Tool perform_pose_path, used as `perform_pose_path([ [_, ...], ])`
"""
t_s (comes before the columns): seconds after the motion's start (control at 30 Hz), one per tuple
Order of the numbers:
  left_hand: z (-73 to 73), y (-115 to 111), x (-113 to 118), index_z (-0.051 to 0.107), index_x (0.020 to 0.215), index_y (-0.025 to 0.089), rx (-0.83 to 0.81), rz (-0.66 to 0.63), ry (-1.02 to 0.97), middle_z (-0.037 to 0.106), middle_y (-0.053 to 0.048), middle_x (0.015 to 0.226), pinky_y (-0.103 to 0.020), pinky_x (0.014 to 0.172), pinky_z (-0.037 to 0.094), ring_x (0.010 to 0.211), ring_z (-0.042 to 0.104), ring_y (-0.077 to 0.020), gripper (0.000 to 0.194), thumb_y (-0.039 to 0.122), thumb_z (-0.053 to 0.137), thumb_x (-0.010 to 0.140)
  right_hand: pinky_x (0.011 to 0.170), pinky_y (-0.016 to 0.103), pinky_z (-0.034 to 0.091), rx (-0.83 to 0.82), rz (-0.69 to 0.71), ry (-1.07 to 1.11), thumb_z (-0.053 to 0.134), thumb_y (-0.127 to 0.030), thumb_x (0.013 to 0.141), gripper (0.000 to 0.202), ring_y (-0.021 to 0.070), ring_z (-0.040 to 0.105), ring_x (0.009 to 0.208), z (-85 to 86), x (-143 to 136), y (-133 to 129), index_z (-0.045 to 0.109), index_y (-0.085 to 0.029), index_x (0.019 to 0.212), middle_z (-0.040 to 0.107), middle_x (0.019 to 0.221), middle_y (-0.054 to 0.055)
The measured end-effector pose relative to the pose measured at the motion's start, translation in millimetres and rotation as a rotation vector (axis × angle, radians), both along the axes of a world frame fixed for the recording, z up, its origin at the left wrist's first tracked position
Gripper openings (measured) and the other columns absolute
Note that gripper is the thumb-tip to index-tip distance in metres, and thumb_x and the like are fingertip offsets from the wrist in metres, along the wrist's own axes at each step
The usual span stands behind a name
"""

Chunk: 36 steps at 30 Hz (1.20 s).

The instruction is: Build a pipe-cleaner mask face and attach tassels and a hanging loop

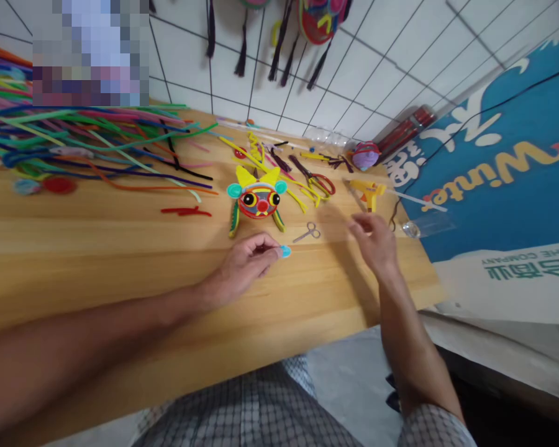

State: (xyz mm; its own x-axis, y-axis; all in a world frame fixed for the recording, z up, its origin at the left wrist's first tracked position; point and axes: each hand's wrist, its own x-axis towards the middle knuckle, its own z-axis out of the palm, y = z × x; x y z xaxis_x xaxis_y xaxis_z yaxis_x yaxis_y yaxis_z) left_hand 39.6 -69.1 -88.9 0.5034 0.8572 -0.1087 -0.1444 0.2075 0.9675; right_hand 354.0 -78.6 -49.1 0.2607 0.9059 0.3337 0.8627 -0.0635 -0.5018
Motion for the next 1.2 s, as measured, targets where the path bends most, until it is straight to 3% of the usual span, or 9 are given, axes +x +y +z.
perform_pose_path([
  [0.13,-2.0,-2,1,0.062,0.079,0.019,0.004,0.043,-0.010,0.048,0.006,0.059,-0.022,0.050,0.032,0.052,0.042,-0.0083,0.026,0.042,0.072,0.087,0.077,0.031,0.052,-0.219,0.372,0.260,0.065,-0.042,0.094,0.020,0.0194,0.068,0.083,11.8,-89,-31,0.074,-0.023,0.096,0.076,0.091,0.003],
  [0.27,-1.8,-4,1,0.064,0.081,0.019,0.012,0.089,0.001,0.049,0.006,0.056,-0.023,0.051,0.032,0.051,0.042,-0.0089,0.025,0.042,0.070,0.089,0.069,0.027,0.046,-0.219,0.458,0.291,0.062,-0.034,0.095,0.016,0.0151,0.063,0.072,12.3,-126,-26,0.071,-0.022,0.088,0.072,0.080,0.000],
  [0.4,-2.0,-5,1,0.065,0.083,0.019,0.008,0.133,-0.003,0.049,0.006,0.056,-0.023,0.050,0.033,0.051,0.043,-0.0093,0.025,0.043,0.069,0.090,0.063,0.027,0.042,-0.181,0.449,0.317,0.061,-0.032,0.093,0.018,0.0135,0.055,0.064,2.7,-128,-15,0.067,-0.022,0.081,0.065,0.069,-0.002],
  [0.63,-1.4,-4,1,0.067,0.086,0.019,0.034,0.100,0.021,0.046,0.006,0.058,-0.023,0.050,0.031,0.052,0.040,-0.0090,0.027,0.045,0.068,0.092,0.060,0.026,0.041,-0.072,0.452,0.441,0.061,-0.026,0.087,0.015,0.0126,0.052,0.061,-13.3,-132,-12,0.061,-0.022,0.072,0.060,0.065,-0.004],
  [1.2,-3.2,0,1,0.066,0.085,0.019,0.056,0.055,0.052,0.049,0.006,0.059,-0.022,0.050,0.032,0.052,0.041,-0.0080,0.022,0.039,0.069,0.091,0.059,0.026,0.039,-0.080,0.457,0.511,0.062,-0.027,0.089,0.016,0.0122,0.049,0.061,-22.1,-128,-15,0.061,-0.023,0.074,0.058,0.065,-0.004],
])
